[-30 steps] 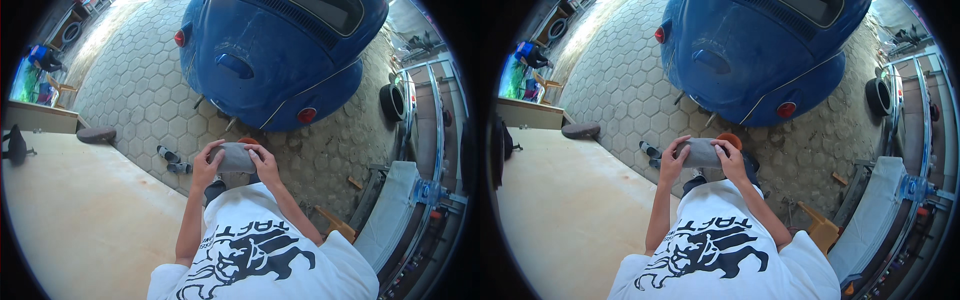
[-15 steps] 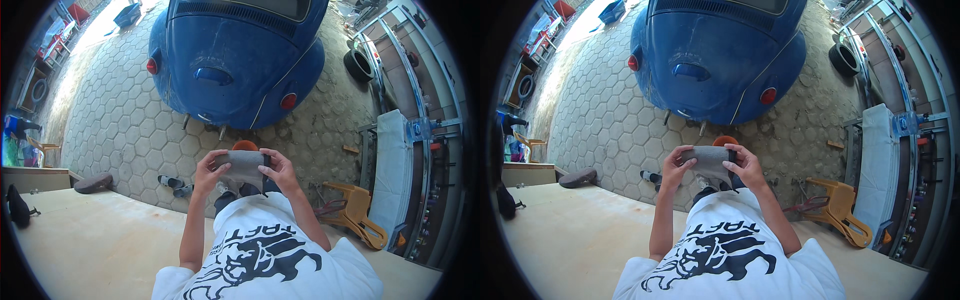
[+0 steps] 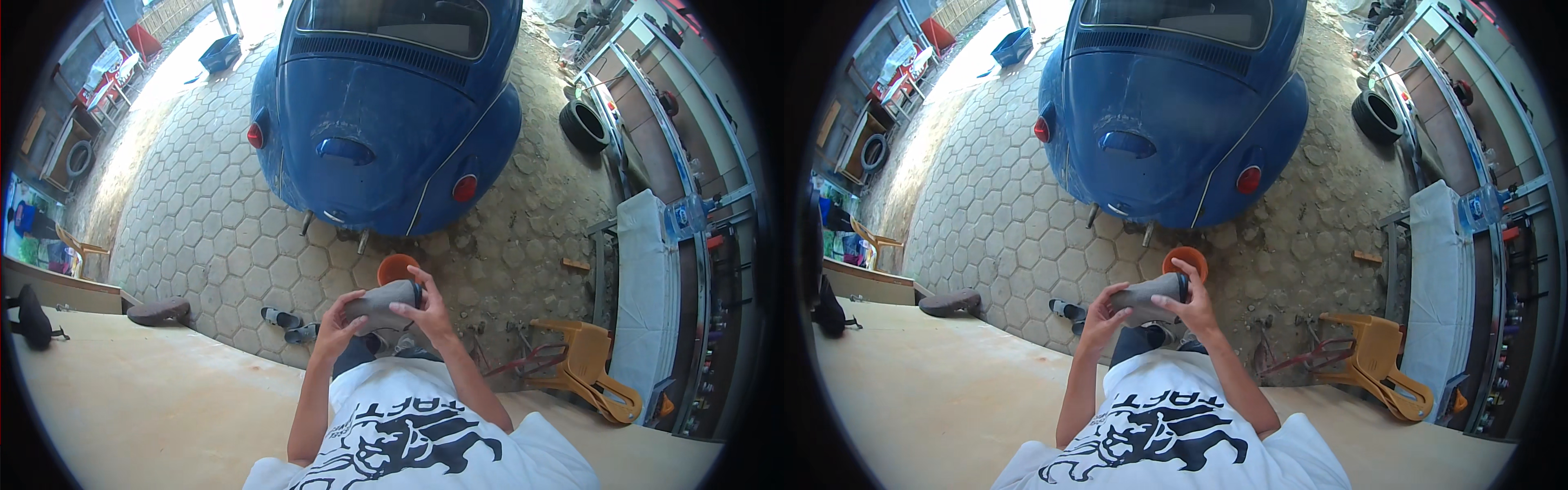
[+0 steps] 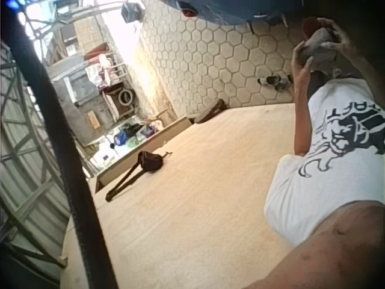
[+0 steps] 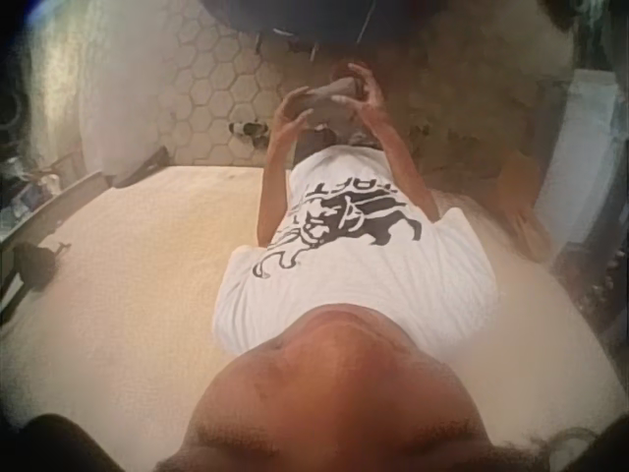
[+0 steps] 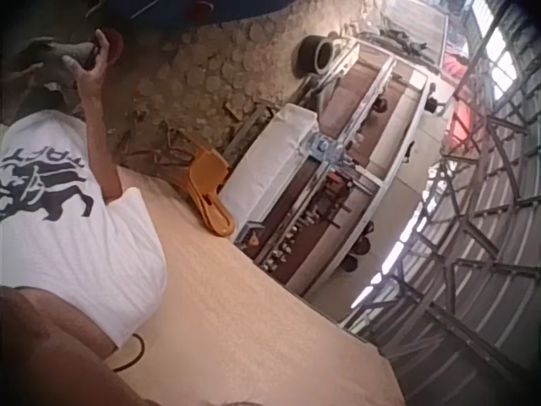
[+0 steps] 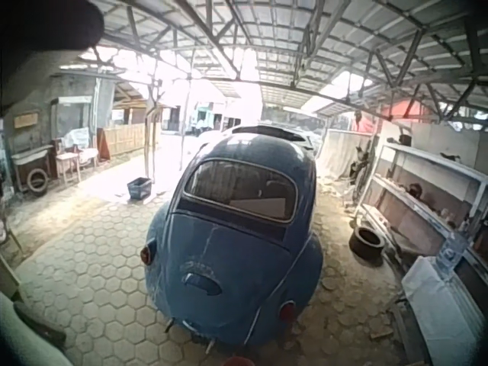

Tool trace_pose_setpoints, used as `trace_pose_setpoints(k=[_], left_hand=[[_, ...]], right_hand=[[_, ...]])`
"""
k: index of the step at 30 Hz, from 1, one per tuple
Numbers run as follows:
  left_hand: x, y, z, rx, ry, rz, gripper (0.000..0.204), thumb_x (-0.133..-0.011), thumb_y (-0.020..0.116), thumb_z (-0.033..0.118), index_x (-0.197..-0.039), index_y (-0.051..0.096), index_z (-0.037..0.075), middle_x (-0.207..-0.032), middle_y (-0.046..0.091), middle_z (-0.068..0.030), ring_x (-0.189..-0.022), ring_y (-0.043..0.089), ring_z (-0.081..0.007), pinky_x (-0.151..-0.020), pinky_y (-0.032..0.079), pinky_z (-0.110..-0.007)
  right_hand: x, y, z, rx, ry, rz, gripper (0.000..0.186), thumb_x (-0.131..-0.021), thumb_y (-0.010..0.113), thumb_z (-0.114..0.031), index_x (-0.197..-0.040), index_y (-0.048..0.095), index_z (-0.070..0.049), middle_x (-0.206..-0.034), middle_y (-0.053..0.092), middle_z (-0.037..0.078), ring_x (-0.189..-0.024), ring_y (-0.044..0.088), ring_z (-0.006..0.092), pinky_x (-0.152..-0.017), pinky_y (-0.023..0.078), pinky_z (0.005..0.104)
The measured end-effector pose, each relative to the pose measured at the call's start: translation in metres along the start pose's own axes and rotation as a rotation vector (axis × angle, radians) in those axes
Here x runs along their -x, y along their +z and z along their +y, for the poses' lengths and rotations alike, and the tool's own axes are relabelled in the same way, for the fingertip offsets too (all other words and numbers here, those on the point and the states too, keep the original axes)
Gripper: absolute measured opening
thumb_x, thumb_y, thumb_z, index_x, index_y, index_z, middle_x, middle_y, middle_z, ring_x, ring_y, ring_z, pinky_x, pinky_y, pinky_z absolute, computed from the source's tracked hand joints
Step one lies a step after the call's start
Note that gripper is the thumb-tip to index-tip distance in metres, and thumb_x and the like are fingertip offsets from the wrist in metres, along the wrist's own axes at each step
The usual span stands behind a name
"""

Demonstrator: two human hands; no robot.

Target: The person is sanding the exterior body of a blue vintage car using a sanding block and a bucket of water.

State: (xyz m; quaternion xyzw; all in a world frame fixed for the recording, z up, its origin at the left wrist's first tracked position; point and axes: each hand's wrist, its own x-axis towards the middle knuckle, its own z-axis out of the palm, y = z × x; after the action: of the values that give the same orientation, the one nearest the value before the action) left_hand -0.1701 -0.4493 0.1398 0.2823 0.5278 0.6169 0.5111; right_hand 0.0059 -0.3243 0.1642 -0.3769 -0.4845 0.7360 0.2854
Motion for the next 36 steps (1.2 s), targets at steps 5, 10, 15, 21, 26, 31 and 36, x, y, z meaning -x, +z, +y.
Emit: trace_pose_setpoints(k=[5, 10, 15, 21, 26, 31, 36], left_hand=[[0.008, 0.000, 0.016, -0.393, -0.062, -0.027, 0.061, -0.074, 0.071, -0.001, -0.132, 0.055, 0.009, -0.114, 0.066, -0.0102, -0.101, 0.063, -0.0157, -0.087, 0.050, -0.030], [-0.031, -0.012, 0.027, -0.939, -0.266, -0.177, 0.050, -0.068, 0.077, 0.007, -0.117, 0.066, 0.009, -0.097, 0.071, -0.0151, -0.080, 0.065, -0.0291, -0.078, 0.051, -0.035], [-0.076, -0.066, 0.009, -0.860, -0.072, -0.230, 0.039, -0.068, 0.081, 0.010, -0.105, 0.070, 0.009, -0.111, 0.064, -0.0133, -0.088, 0.061, -0.0275, -0.081, 0.049, -0.035], [-0.149, -0.116, 0.054, -0.471, 0.309, -0.436, 0.034, -0.076, 0.074, 0.009, -0.108, 0.061, 0.007, -0.110, 0.058, -0.0084, -0.103, 0.058, -0.0219, -0.092, 0.045, -0.034], [-0.188, -0.141, 0.085, 0.051, -0.175, -0.227, 0.031, -0.094, 0.065, 0.023, -0.118, 0.054, 0.007, -0.107, 0.062, -0.0008, -0.100, 0.055, -0.0100, -0.090, 0.043, -0.027], [-0.218, -0.131, 0.104, 0.007, -0.104, 0.055, 0.038, -0.098, 0.056, 0.030, -0.123, 0.048, 0.002, -0.113, 0.059, -0.0075, -0.104, 0.056, -0.0169, -0.091, 0.043, -0.030], [-0.238, -0.132, 0.087, -0.153, -0.165, -0.052, 0.056, -0.094, 0.062, 0.026, -0.138, 0.034, 0.007, -0.118, 0.057, -0.0121, -0.110, 0.054, -0.0189, -0.093, 0.043, -0.030]], right_hand=[[0.023, -0.003, 0.033, 0.620, -0.081, -0.063, 0.064, -0.068, 0.083, -0.016, -0.126, 0.056, -0.010, -0.113, 0.064, 0.009, -0.103, 0.062, 0.0201, -0.091, 0.047, 0.0333], [0.013, 0.000, 0.058, 0.804, -0.023, 0.091, 0.041, -0.065, 0.081, -0.016, -0.104, 0.068, -0.013, -0.104, 0.064, 0.009, -0.097, 0.062, 0.0301, -0.086, 0.048, 0.0404], [-0.021, 0.048, 0.026, 1.188, -0.262, 0.388, 0.021, -0.061, 0.078, -0.017, -0.082, 0.072, -0.018, -0.116, 0.057, 0.006, -0.118, 0.050, 0.0282, -0.092, 0.040, 0.0512], [-0.084, 0.080, 0.003, 0.669, -0.344, 0.174, 0.022, -0.063, 0.080, -0.012, -0.080, 0.067, -0.008, -0.089, 0.064, 0.005, -0.086, 0.065, 0.0208, -0.077, 0.050, 0.0345], [-0.130, 0.150, -0.016, 0.240, -0.228, 0.249, 0.037, -0.072, 0.078, -0.017, -0.102, 0.060, -0.004, -0.091, 0.061, 0.000, -0.083, 0.059, 0.0119, -0.079, 0.047, 0.0256], [-0.154, 0.187, -0.002, -0.360, -0.124, 0.204, 0.071, -0.078, 0.074, -0.021, -0.137, 0.037, -0.006, -0.127, 0.050, 0.010, -0.113, 0.052, 0.0162, -0.099, 0.041, 0.0301], [-0.175, 0.182, 0.001, -0.306, 0.115, 0.472, 0.061, -0.078, 0.073, -0.018, -0.132, 0.048, -0.004, -0.122, 0.056, 0.008, -0.113, 0.053, 0.0190, -0.100, 0.040, 0.0314]])
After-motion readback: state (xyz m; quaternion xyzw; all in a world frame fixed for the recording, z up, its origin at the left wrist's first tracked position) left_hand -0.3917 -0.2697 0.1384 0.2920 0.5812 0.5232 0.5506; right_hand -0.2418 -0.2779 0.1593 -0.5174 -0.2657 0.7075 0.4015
